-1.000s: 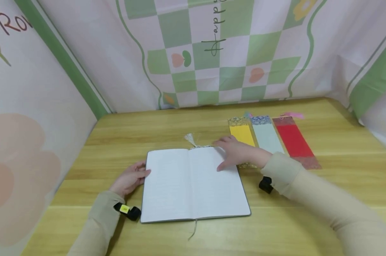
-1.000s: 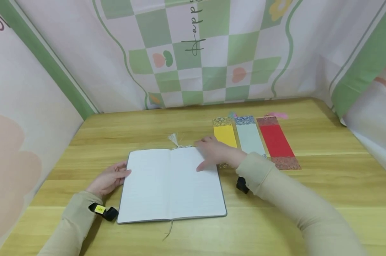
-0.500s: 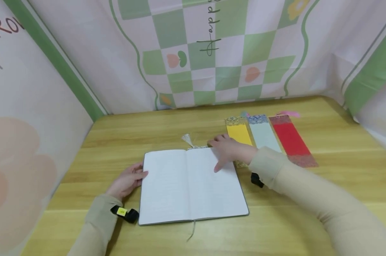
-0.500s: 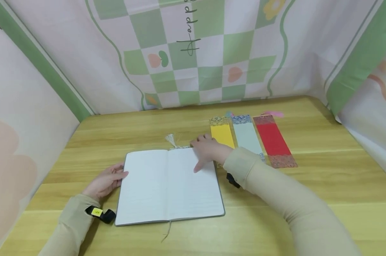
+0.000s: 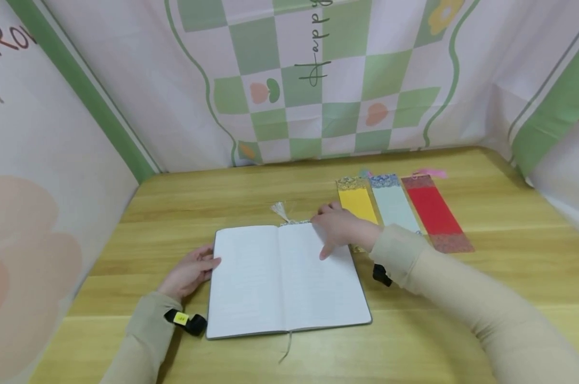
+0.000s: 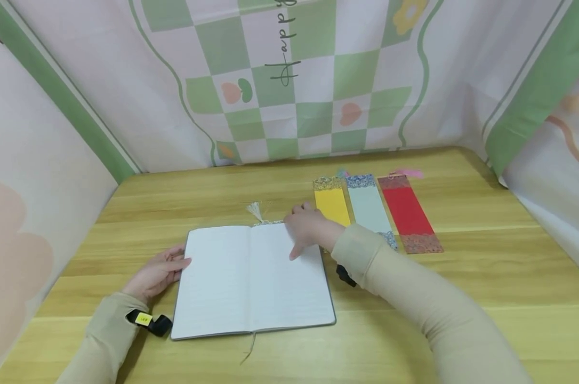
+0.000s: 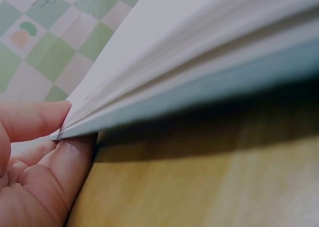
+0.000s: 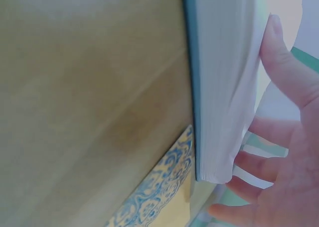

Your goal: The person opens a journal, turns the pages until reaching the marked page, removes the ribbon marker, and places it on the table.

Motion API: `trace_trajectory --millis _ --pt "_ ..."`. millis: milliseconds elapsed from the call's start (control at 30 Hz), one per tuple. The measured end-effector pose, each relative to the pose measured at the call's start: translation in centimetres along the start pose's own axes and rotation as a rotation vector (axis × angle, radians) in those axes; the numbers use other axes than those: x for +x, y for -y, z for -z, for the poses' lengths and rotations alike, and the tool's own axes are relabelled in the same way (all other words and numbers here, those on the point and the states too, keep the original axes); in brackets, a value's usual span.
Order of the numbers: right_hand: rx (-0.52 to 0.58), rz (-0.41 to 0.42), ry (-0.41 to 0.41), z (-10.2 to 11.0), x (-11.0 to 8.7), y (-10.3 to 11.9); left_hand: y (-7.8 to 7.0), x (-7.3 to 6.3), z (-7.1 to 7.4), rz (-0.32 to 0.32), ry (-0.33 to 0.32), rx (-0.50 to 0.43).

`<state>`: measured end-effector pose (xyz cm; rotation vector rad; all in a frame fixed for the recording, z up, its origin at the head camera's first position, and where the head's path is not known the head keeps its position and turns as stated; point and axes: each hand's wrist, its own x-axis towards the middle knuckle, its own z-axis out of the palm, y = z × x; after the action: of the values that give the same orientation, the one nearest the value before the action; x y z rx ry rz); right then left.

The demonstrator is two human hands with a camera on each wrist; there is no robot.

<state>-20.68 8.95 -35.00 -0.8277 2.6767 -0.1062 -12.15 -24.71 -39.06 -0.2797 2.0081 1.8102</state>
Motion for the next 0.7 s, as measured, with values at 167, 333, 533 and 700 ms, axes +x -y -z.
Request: trace_trajectory --millis 167,333,533,700 --pt "-0.028 0.019 -0.036 -0.26 -0.17 -0.02 -0.02 0.02 -0.04 -0.006 0.008 -0.002" --pt "-0.055 0.038 -0.049 -0.17 -0.29 0.02 -0.09 -0.02 -0.11 -0.007 0.013 -0.024" --pt "-0.05 0.052 -0.083 -0.21 -0.6 -0.05 -0.04 0.05 -0.05 0.007 0.0 -0.02" --pt "-0.052 0.083 -0.131 -0.38 -1.06 0.06 0.11 0.08 0.13 0.003 0.015 -0.017"
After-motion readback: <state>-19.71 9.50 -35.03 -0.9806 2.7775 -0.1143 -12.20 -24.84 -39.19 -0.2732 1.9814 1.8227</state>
